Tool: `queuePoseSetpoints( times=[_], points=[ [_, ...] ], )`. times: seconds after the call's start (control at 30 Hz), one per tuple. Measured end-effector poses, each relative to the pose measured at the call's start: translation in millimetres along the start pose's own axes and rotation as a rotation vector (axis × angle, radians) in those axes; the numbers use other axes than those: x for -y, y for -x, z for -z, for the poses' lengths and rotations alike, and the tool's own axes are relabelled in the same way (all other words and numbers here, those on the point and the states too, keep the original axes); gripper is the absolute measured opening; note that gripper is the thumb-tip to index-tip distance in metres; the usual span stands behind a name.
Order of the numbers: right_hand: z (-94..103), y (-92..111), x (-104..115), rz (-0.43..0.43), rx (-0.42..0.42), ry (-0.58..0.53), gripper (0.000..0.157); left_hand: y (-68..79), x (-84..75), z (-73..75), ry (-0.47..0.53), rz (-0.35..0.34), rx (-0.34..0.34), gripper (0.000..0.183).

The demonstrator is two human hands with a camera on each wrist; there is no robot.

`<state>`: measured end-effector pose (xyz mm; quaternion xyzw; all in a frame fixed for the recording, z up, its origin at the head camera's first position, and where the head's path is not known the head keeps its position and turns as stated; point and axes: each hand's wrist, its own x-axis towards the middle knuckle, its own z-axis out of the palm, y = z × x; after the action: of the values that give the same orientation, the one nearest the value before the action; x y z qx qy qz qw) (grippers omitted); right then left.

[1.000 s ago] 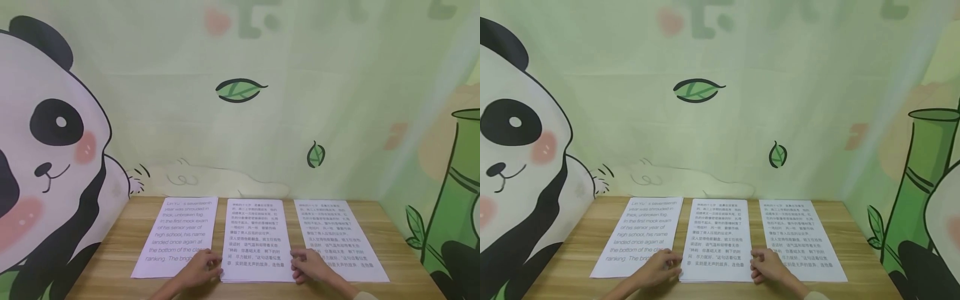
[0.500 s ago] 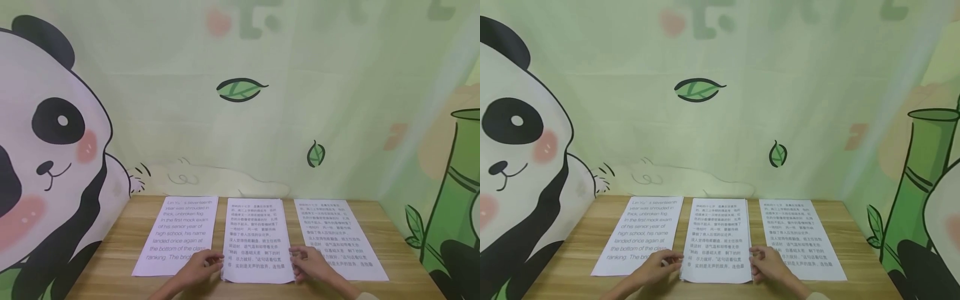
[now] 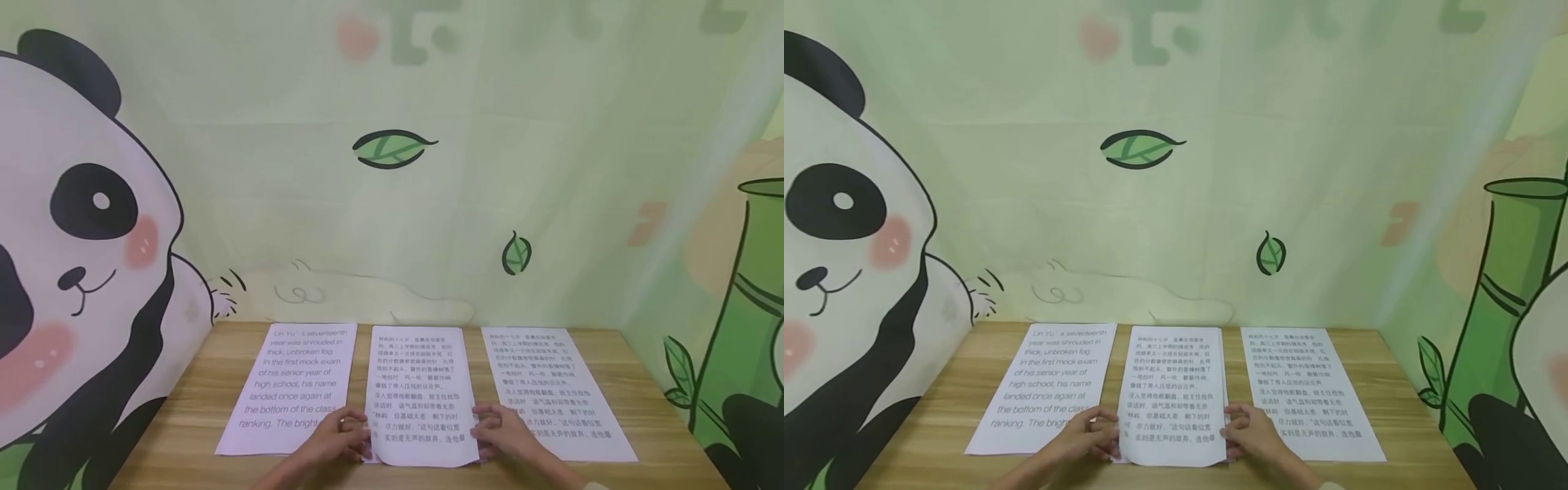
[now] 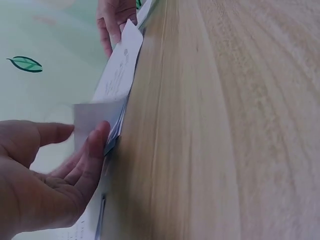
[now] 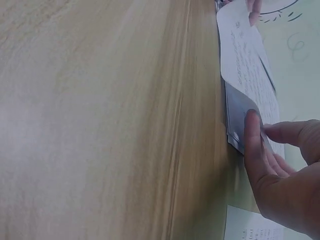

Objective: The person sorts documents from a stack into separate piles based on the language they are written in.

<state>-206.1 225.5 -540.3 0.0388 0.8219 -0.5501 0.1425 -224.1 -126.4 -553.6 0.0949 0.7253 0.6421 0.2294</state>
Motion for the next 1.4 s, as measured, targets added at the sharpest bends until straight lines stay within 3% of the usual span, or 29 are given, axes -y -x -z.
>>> queuePoseSetpoints(
  times=[0.17,0.3,0.63,0.87,1.0,1.23,1.4],
  points=[
    [-5.2,-3,-2,-0.07,-0.06,0.01,0.063,-1.5,-0.1,-2.5,-0.012,0.097,-0.037,0.052],
    [-5.2,-4,-4,-0.083,-0.053,0.022,0.063,-4.9,-1.3,-4.4,-0.055,0.141,-0.045,0.052],
    [-5.7,-4,-4,-0.112,-0.039,0.009,0.057,-2.2,-2.4,-9.3,-0.136,0.099,-0.082,0.053],
    [1.3,0,-5,-0.053,-0.001,-0.02,0.05,2.5,-3.3,-12.3,-0.124,0.042,-0.111,0.045],
    [8.4,1,-3,-0.072,-0.009,-0.022,0.044,2.0,-3.4,-14.3,-0.134,0.015,-0.12,0.043],
    [25.0,8,-5,-0.002,0.009,-0.036,0.046,-2.8,-8.8,-22.9,-0.103,-0.018,-0.086,0.042],
    [37.6,12,-11,-0.007,-0.01,-0.03,0.05,-10.4,-9.1,-33.5,-0.086,-0.026,-0.065,0.039]
  ],
)
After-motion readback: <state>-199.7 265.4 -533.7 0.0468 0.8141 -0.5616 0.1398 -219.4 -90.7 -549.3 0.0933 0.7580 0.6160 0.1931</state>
